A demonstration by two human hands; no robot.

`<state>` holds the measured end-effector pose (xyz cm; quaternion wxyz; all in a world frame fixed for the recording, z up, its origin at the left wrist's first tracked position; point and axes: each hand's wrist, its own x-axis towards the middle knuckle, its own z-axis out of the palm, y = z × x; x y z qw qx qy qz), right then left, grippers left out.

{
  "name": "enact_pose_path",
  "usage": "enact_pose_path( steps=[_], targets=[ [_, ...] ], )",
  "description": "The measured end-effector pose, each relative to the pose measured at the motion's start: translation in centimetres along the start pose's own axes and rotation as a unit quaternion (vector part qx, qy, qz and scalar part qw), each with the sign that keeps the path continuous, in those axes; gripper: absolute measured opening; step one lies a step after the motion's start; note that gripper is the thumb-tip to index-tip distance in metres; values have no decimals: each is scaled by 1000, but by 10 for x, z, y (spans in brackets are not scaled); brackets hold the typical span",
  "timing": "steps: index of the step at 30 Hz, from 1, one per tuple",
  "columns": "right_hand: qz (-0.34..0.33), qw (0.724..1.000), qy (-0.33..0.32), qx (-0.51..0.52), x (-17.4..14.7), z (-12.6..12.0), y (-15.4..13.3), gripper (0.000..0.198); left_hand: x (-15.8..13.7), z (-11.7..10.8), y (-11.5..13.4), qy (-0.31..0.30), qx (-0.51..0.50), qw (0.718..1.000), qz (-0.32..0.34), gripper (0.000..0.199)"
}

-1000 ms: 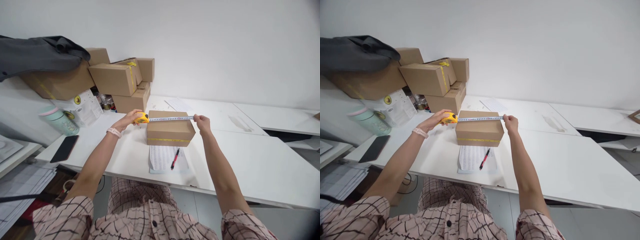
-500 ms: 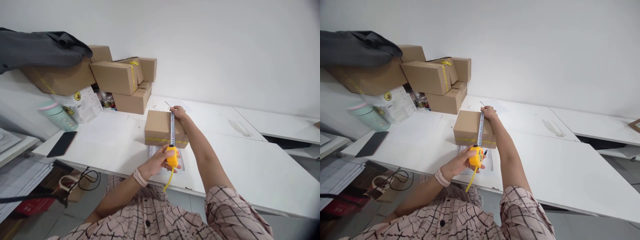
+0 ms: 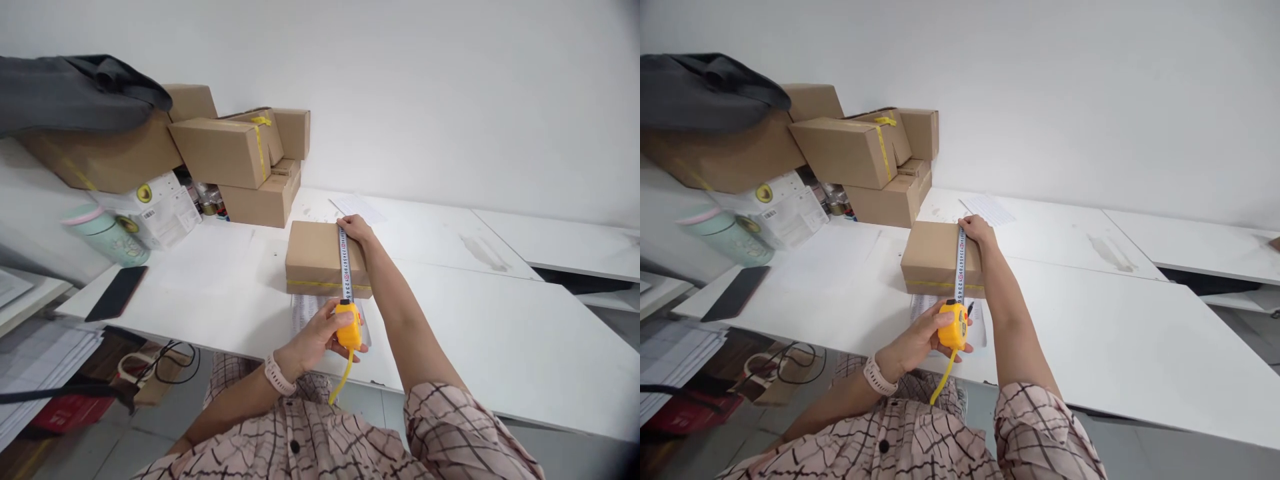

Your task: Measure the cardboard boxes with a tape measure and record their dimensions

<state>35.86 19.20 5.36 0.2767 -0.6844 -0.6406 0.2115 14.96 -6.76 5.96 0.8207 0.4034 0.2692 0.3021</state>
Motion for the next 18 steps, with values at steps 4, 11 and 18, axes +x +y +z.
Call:
enact_pose_path(
  steps=[4,11,18],
  targets=[
    [-6,1000,1,5,2,3,-4,34,5,0,2,11,2,1000,0,53],
    [-69,950,106,285,-30,-43,10,51,-19,-27,19,49,42,996,60,54],
    [96,932,131,323,-142,-42,69,67,-31,-104,23,201,153,949,191,67]
  ],
)
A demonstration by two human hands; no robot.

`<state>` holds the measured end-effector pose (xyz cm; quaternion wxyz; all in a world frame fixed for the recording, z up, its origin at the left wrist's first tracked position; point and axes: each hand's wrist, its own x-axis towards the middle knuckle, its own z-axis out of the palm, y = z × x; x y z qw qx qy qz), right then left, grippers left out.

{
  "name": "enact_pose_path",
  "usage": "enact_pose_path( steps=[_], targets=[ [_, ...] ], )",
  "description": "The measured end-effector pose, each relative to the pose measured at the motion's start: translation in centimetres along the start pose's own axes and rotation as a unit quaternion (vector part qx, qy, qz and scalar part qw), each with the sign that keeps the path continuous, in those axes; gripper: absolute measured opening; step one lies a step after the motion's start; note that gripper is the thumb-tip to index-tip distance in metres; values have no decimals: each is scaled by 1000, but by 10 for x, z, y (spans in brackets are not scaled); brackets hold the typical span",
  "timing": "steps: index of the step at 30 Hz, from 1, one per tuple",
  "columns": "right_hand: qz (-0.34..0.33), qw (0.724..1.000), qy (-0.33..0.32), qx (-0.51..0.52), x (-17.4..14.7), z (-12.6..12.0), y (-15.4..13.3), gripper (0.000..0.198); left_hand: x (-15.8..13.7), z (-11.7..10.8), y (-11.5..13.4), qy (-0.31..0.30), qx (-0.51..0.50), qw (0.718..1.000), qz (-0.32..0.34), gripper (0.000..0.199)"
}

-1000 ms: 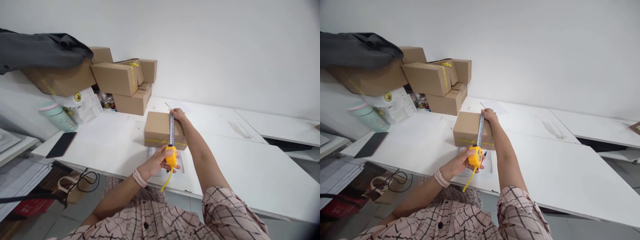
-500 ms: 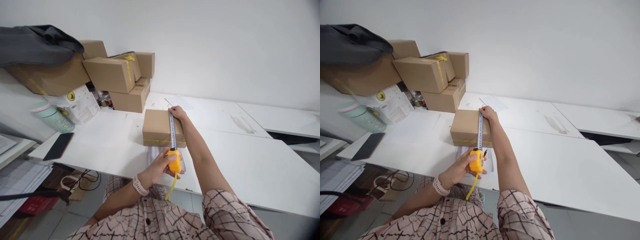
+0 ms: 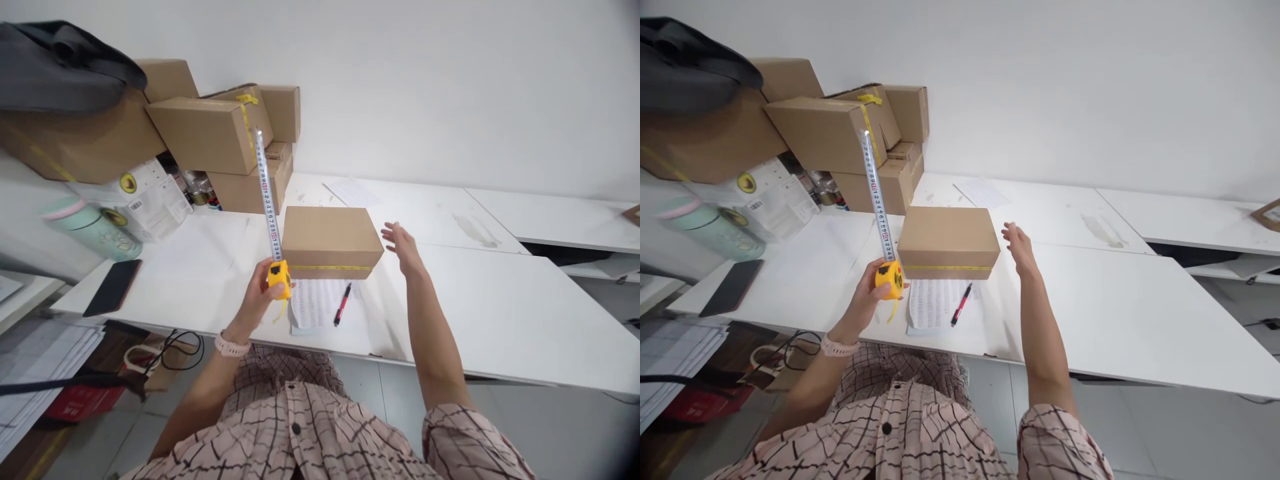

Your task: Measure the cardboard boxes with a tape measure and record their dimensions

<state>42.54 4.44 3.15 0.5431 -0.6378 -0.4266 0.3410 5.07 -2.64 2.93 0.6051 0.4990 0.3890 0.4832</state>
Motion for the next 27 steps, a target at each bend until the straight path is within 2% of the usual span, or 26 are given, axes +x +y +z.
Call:
enact_pose_path(
  steps=[2,5,8,10,14,17,20,23,25,27],
  targets=[
    [21,998,-58,15,-22,2,10,73,13,-10,-7,2,-8,1000,-24,65],
    [-16,992,-125,-7,-37,12,1,75,31,-15,-7,-21,-22,999,-38,59],
    [-96,985,-103,-105,-30,20,-27,72,51,-14,8,-36,-19,999,-15,55],
    [-138,969,-72,-194,-17,23,-47,66,65,-12,23,-34,-17,999,6,53],
    [-135,920,-35,-366,12,34,-79,53,93,-8,51,-22,-19,999,28,54],
    [-170,892,-17,-419,28,47,-92,44,97,0,59,-14,-18,998,57,56],
    [-207,881,-32,-424,40,62,-99,36,78,17,49,-59,-26,995,74,57],
    [-193,885,-43,-422,48,75,-103,38,49,37,21,-144,-40,989,14,58],
    [-185,883,-35,-430,55,81,-103,45,32,48,-1,-163,-56,984,-33,56],
    [-173,884,-32,-433,62,86,-104,56,21,56,-22,-157,-71,982,-76,56]
  ],
)
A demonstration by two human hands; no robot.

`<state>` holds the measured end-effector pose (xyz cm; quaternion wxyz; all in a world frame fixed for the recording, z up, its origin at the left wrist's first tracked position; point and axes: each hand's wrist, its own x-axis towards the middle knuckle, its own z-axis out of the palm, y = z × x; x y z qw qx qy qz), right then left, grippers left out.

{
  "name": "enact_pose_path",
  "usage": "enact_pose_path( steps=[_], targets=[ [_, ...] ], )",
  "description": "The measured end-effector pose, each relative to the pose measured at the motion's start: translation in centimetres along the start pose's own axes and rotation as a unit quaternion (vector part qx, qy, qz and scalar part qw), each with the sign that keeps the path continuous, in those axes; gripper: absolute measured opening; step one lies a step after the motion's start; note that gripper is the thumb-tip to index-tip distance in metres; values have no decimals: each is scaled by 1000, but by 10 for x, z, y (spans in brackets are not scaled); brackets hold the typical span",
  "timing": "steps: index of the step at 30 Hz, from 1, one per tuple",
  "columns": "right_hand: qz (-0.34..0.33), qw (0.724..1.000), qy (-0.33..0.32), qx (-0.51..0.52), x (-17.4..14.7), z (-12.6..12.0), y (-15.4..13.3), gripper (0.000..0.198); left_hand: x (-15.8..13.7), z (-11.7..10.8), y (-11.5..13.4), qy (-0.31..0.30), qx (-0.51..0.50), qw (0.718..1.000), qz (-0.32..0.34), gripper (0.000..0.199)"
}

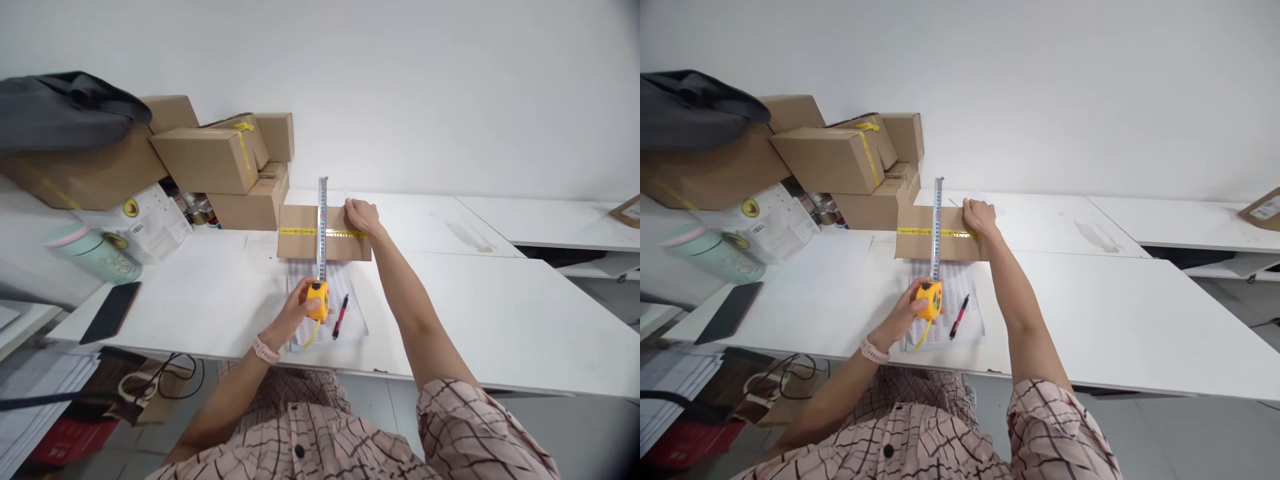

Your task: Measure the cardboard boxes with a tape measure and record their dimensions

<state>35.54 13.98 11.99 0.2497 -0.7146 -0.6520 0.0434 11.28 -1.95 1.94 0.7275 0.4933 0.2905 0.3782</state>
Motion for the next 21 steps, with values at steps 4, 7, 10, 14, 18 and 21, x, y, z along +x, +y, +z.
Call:
enact_pose_path(
  steps=[4,7,10,14,18,21],
  targets=[
    [26,1000,-7,9,10,4,-1,81,-1,4,-27,10,-22,999,-34,61],
    [29,1000,0,9,12,6,-3,93,1,4,-32,-7,-20,999,-35,60],
    [31,999,6,4,12,7,-6,96,1,5,-34,-8,-19,999,-42,60],
    [38,999,6,-1,14,7,-8,93,0,6,-39,-13,-29,998,-47,59],
    [40,999,16,-6,17,11,-7,85,0,7,-46,-16,-32,998,-48,57],
    [38,999,28,-16,19,13,-6,78,-1,8,-50,-23,-26,999,-42,56]
  ],
)
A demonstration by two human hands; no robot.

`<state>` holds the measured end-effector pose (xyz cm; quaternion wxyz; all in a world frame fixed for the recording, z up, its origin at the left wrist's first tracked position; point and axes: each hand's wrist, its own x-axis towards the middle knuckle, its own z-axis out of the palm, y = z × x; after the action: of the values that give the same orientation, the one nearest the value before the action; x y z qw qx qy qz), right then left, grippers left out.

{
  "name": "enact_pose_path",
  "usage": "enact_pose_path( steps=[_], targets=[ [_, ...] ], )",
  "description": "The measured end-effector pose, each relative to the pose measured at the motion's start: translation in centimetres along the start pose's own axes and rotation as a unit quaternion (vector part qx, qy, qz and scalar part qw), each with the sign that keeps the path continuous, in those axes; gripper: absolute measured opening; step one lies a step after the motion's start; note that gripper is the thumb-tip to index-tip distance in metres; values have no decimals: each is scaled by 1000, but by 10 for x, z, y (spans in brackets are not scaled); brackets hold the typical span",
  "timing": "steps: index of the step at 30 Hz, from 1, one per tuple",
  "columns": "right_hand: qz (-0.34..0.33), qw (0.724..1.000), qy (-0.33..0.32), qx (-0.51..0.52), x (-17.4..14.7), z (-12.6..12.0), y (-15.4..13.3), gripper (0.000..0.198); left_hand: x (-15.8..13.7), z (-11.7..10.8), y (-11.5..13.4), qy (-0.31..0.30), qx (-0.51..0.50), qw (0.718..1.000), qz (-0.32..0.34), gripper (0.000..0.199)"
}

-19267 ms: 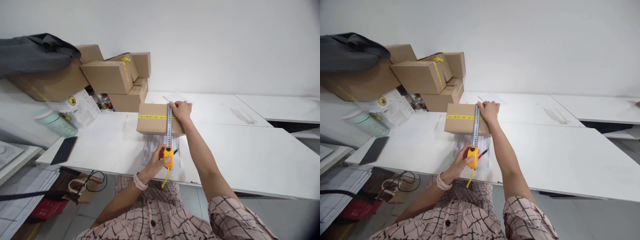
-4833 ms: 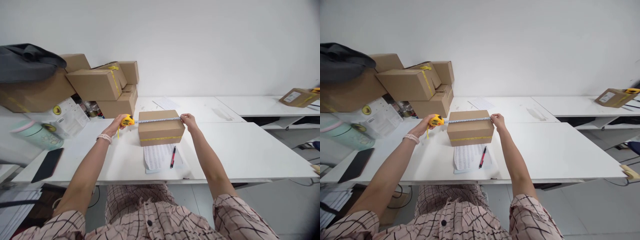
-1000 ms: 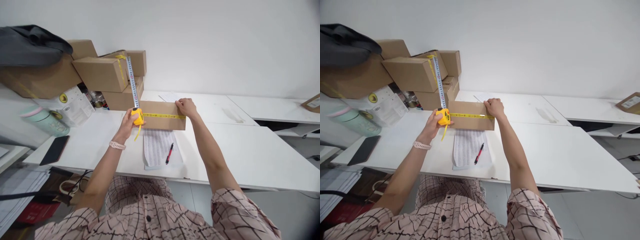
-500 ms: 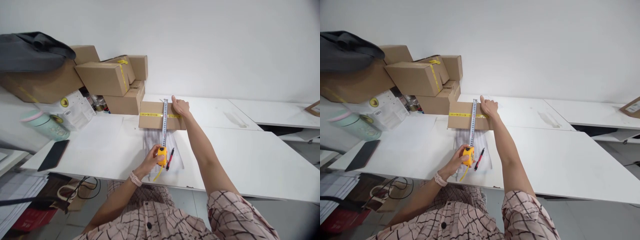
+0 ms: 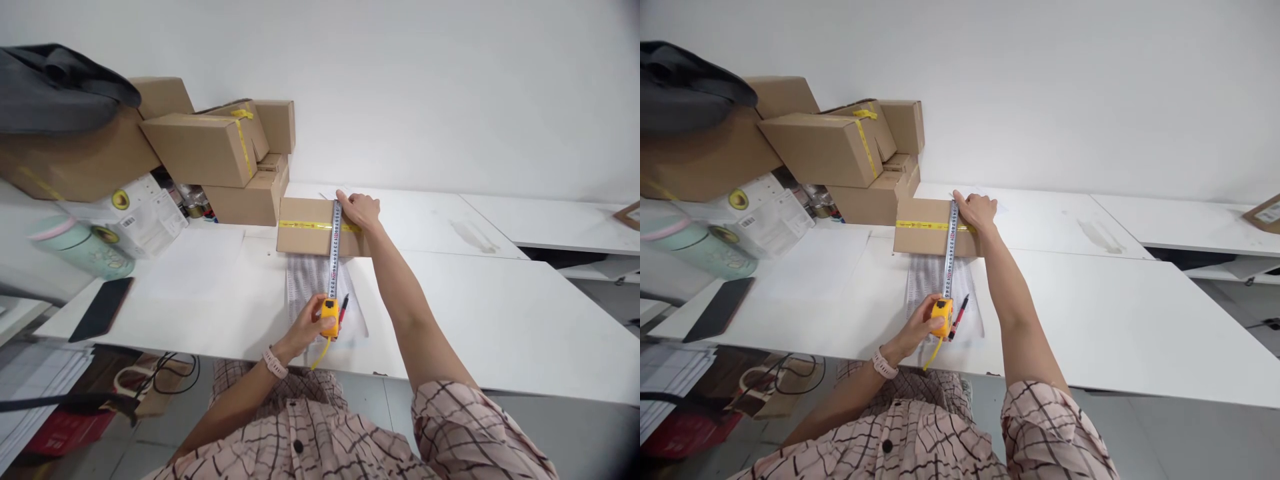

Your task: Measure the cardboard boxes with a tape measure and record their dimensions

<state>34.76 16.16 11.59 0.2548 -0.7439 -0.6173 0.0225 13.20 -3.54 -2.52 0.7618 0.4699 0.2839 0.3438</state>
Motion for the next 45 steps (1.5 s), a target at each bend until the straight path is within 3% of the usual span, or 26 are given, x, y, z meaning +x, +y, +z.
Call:
enact_pose_path(
  steps=[5,10,22,26,30,33,37,41,45],
  targets=[
    [-6,1000,3,-1,2,1,2,72,4,3,-8,9,34,999,20,59],
    [-1,1000,-3,8,5,1,3,71,11,1,-17,29,38,999,-5,70],
    [2,1000,11,-5,0,3,2,74,13,-7,-22,6,25,1000,-10,73],
    [-6,999,33,-4,-1,6,5,77,-1,-13,-14,10,26,1000,-4,72],
    [-26,998,54,-9,-8,11,7,76,-37,-31,-14,27,50,998,4,75],
    [-42,994,94,-26,-29,16,5,72,-64,-43,-21,31,78,996,-18,77],
    [-46,990,132,-31,-81,27,9,66,-81,-51,-29,14,99,995,-29,79],
    [-45,993,109,-29,-136,45,23,61,-79,-51,-29,10,117,993,-29,78],
    [-66,995,74,-7,-161,50,32,54,-77,-51,-26,3,125,992,-26,75]
  ],
)
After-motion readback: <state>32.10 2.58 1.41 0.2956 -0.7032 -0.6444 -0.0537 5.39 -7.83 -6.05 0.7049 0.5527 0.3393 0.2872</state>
